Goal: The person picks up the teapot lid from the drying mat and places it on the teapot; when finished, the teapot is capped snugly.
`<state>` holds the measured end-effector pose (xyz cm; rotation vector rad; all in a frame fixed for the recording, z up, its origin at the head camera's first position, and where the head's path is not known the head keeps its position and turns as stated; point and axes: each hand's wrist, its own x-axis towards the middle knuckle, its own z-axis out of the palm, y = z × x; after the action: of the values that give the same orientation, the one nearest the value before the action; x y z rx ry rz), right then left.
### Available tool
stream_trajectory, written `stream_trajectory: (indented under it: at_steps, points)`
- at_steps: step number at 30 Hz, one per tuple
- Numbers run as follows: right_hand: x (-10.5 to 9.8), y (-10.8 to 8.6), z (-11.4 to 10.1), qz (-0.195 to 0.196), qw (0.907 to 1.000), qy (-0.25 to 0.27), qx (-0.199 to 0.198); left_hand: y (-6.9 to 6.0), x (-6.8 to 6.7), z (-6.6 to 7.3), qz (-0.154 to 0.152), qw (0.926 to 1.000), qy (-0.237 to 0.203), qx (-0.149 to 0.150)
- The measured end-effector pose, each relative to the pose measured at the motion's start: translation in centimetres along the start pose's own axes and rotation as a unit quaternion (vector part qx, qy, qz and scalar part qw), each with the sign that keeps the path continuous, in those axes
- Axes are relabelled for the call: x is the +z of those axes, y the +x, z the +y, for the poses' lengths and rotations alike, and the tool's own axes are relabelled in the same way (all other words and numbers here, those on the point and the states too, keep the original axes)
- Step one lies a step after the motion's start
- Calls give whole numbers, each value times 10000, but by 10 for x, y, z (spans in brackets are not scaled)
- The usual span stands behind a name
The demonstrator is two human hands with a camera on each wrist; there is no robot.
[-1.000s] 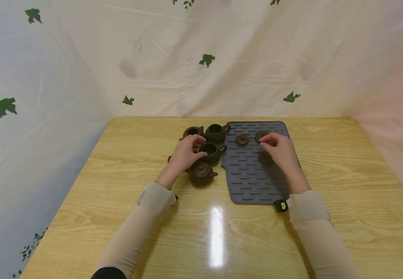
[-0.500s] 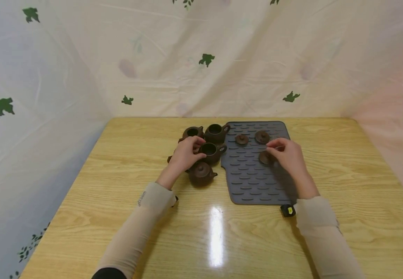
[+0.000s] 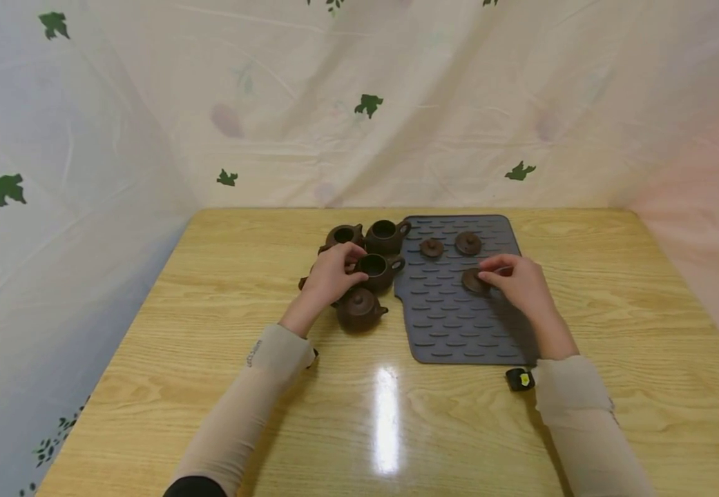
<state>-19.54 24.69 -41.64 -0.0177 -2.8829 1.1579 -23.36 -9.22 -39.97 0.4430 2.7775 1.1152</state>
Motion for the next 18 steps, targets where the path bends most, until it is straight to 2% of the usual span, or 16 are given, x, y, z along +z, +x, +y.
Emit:
stream_trajectory:
  at_steps: [6, 18]
  points:
    - [0, 1, 2, -236, 9997, -45, 100, -1, 0, 1, 7, 10000, 72, -21]
    - [0, 5, -2, -331, 9994, -96, 73, 0, 0, 3, 19, 9995, 296, -105]
